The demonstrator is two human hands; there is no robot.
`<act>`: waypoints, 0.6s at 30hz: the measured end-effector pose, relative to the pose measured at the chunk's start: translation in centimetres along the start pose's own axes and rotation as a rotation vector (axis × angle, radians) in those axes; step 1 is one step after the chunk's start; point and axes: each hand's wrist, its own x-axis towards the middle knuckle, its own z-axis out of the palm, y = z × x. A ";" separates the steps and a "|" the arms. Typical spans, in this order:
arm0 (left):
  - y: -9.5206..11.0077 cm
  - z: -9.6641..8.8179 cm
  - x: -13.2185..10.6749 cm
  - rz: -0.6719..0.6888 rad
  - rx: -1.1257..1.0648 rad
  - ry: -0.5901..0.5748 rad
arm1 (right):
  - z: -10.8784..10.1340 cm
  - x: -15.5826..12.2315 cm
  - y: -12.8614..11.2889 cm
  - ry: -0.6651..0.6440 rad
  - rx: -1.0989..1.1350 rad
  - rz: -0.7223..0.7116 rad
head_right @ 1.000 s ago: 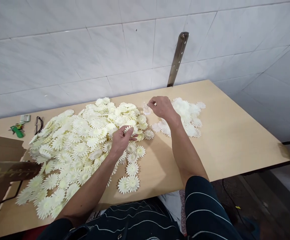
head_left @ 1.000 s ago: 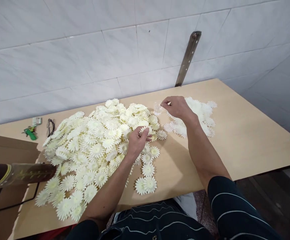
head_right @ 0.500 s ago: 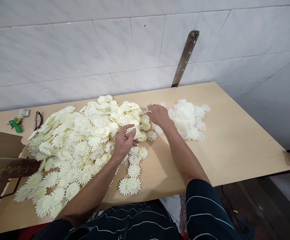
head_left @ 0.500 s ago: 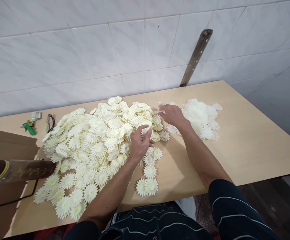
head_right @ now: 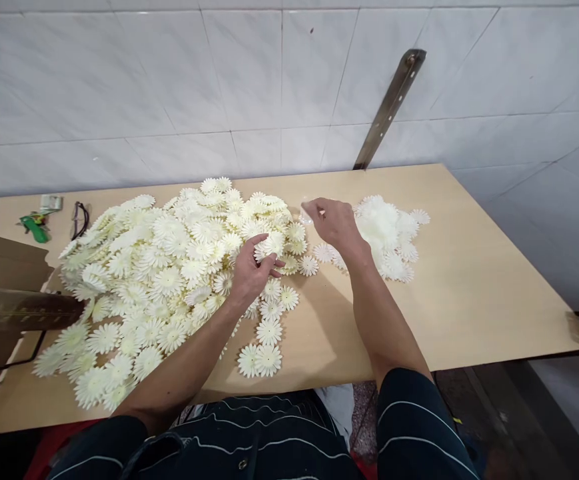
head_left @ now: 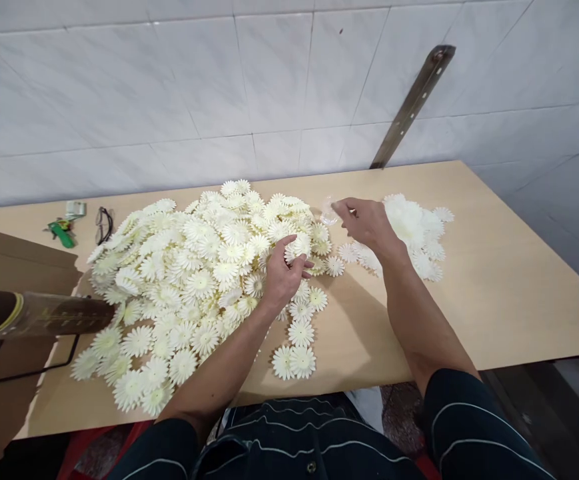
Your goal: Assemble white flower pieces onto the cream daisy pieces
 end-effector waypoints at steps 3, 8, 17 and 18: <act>-0.3 0.0 0.2 0.019 -0.007 -0.046 | 0.5 -2.7 -1.0 -0.142 0.077 0.002; -0.1 0.2 0.2 0.008 0.032 -0.081 | 2.1 -4.0 -0.8 0.031 0.046 -0.003; 0.5 0.0 0.2 -0.072 -0.005 -0.056 | 3.0 4.4 1.1 -0.273 -0.443 0.053; 0.5 0.0 0.3 -0.076 -0.008 -0.052 | 3.1 5.2 0.8 -0.323 -0.485 0.066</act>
